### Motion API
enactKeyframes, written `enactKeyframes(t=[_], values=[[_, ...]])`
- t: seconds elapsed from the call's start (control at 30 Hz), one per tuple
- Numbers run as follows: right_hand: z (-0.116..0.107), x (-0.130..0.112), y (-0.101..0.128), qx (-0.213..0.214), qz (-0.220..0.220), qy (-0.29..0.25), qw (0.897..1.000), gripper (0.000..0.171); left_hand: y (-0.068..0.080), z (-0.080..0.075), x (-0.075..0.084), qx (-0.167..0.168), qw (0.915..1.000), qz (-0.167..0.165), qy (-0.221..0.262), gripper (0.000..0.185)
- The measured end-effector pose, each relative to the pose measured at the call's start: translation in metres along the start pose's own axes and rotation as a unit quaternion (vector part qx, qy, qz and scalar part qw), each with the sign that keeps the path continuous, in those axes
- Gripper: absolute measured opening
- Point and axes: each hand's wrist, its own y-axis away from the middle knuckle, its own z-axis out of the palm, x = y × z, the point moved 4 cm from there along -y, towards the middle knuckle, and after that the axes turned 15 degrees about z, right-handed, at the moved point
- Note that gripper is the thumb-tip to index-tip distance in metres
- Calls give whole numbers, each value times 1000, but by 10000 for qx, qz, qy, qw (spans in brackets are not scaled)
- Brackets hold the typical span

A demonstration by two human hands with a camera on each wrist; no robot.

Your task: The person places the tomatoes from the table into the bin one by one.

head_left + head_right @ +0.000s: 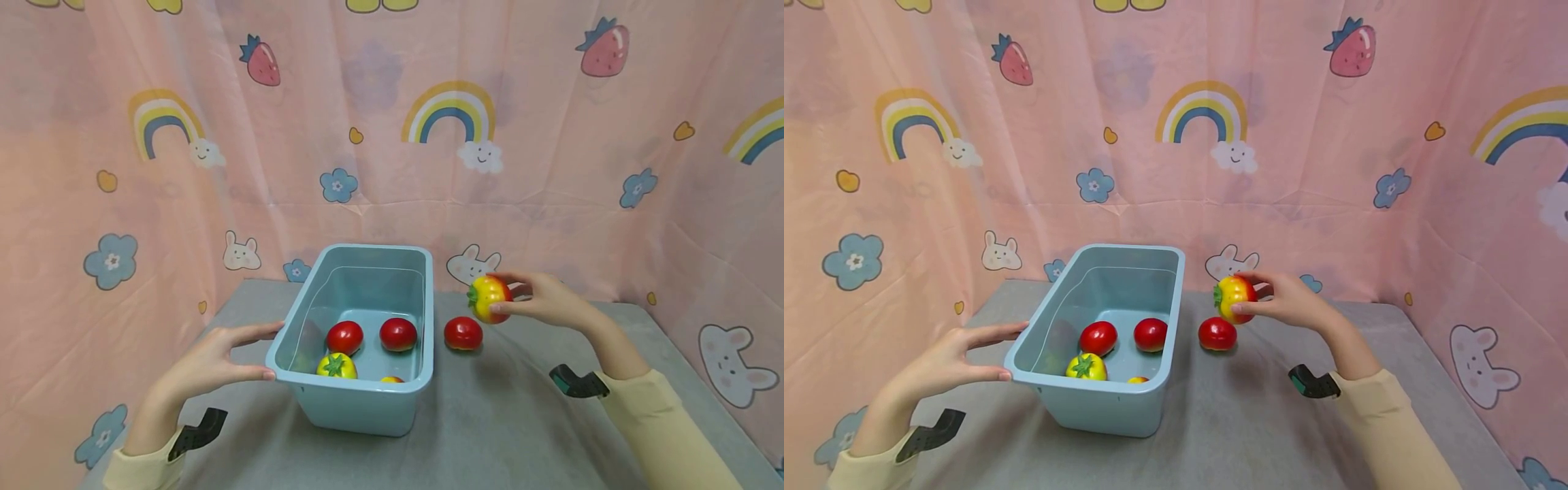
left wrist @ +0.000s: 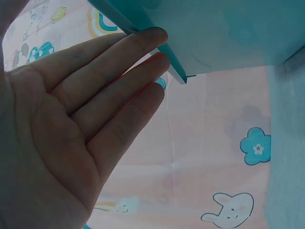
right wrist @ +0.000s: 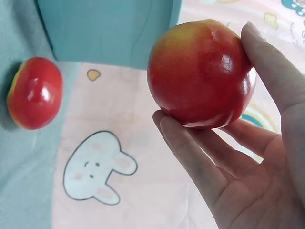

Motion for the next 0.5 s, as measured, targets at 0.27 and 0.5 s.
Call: enactKeyframes(t=[0.27, 0.5], values=[[-1, -17, -1, -38, -158, -172, 9997, 64, 0, -1, -1, 11, 10000, 47, -19, 66], [-4, -31, -1, -94, -423, -143, 9990, 60, 0, -1, 1, -18, 10000, 72, 64, 65]])
